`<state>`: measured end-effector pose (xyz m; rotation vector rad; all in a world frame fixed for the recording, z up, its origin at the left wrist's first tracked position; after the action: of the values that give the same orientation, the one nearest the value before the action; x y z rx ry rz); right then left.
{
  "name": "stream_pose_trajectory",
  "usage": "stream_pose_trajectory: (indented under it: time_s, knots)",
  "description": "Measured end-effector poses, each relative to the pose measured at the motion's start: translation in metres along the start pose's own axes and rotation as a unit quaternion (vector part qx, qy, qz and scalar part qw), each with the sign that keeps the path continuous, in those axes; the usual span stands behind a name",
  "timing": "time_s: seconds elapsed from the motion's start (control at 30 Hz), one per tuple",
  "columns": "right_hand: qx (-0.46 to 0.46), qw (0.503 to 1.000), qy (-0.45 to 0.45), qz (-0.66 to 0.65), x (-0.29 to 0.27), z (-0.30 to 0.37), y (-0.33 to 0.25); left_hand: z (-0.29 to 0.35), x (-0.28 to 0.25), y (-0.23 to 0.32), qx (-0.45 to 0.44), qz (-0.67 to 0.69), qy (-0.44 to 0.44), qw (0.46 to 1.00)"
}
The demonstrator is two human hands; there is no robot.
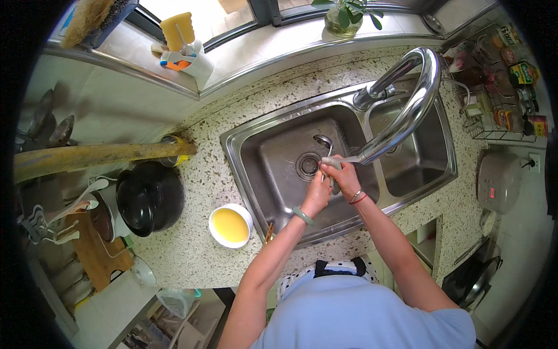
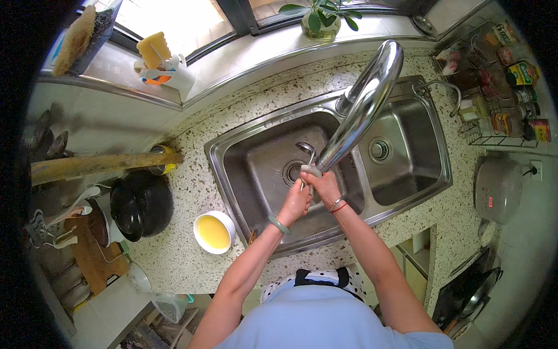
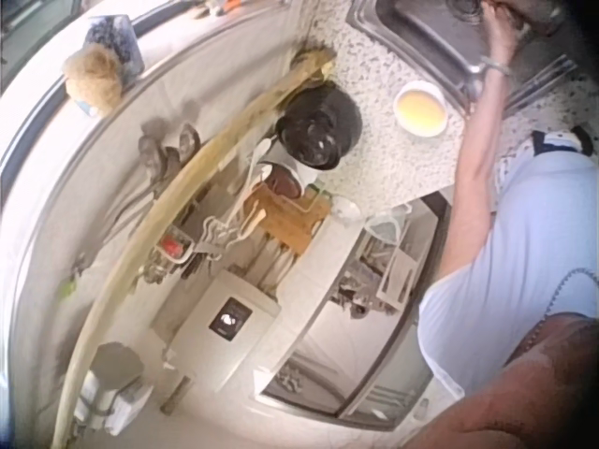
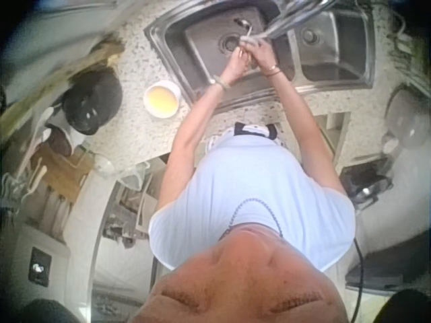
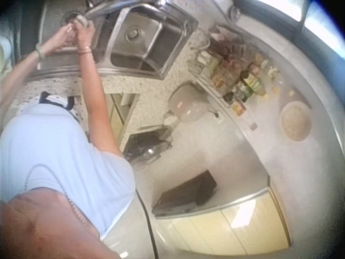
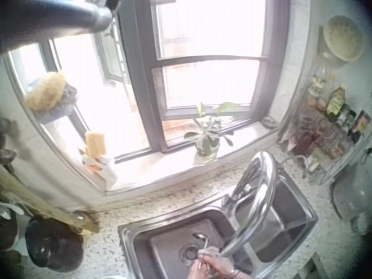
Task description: The person pours hot water from a kettle into a bowl containing a yellow mixture and stirs it with chopsticks. They then wash a ladle in the sink and place it in a utensil holder.
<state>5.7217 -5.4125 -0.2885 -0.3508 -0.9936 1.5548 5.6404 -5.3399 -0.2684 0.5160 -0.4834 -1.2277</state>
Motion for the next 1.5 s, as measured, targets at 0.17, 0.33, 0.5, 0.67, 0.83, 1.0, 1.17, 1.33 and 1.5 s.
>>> stream_pose_trajectory:
  time_s: [0.17,0.33,0.5,0.67,0.83,1.0,1.17,1.33,1.5]
  knots:
    - [-0.217,0.954,0.106,0.178,0.015,0.002,-0.030,0.008,-0.004,-0.008,0.016,-0.017,0.003,1.000]
    - [-0.342,0.893,0.061,0.286,0.006,-0.015,-0.045,0.022,0.004,-0.019,-0.044,0.034,-0.057,0.997]
    - [-0.110,0.976,0.062,0.180,-0.026,-0.086,-0.005,0.037,-0.012,-0.006,-0.030,-0.022,-0.061,0.997]
    - [-0.073,0.949,0.077,0.297,-0.057,-0.142,0.023,0.038,-0.013,-0.018,-0.057,0.111,-0.068,0.990]
    - [-0.114,0.919,0.029,0.376,-0.049,-0.171,0.023,0.034,-0.028,-0.042,-0.079,0.198,-0.030,0.977]
    - [-0.208,0.830,0.024,0.516,-0.040,-0.180,0.043,0.029,-0.025,-0.045,-0.086,0.225,-0.026,0.970]
    - [-0.227,0.740,-0.071,0.630,0.005,-0.150,0.059,0.026,-0.030,-0.054,-0.081,0.257,0.008,0.963]
    - [-0.275,0.749,-0.186,0.574,-0.017,-0.130,0.104,0.022,-0.030,-0.064,-0.082,0.275,-0.002,0.958]
    - [0.064,0.982,-0.092,0.149,-0.049,-0.100,0.130,0.028,-0.033,-0.077,-0.089,0.293,0.015,0.952]
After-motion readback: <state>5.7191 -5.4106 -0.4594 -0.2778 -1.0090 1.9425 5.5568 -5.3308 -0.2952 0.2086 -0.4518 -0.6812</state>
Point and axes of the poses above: each hand's wrist, its own z-axis away from the middle knuckle, its own x-axis out of the palm, y = z × x, the point moved 7 cm from there along -z, towards the middle knuckle, and after that the axes turned 13 degrees about -z, right-handed, at the moved point
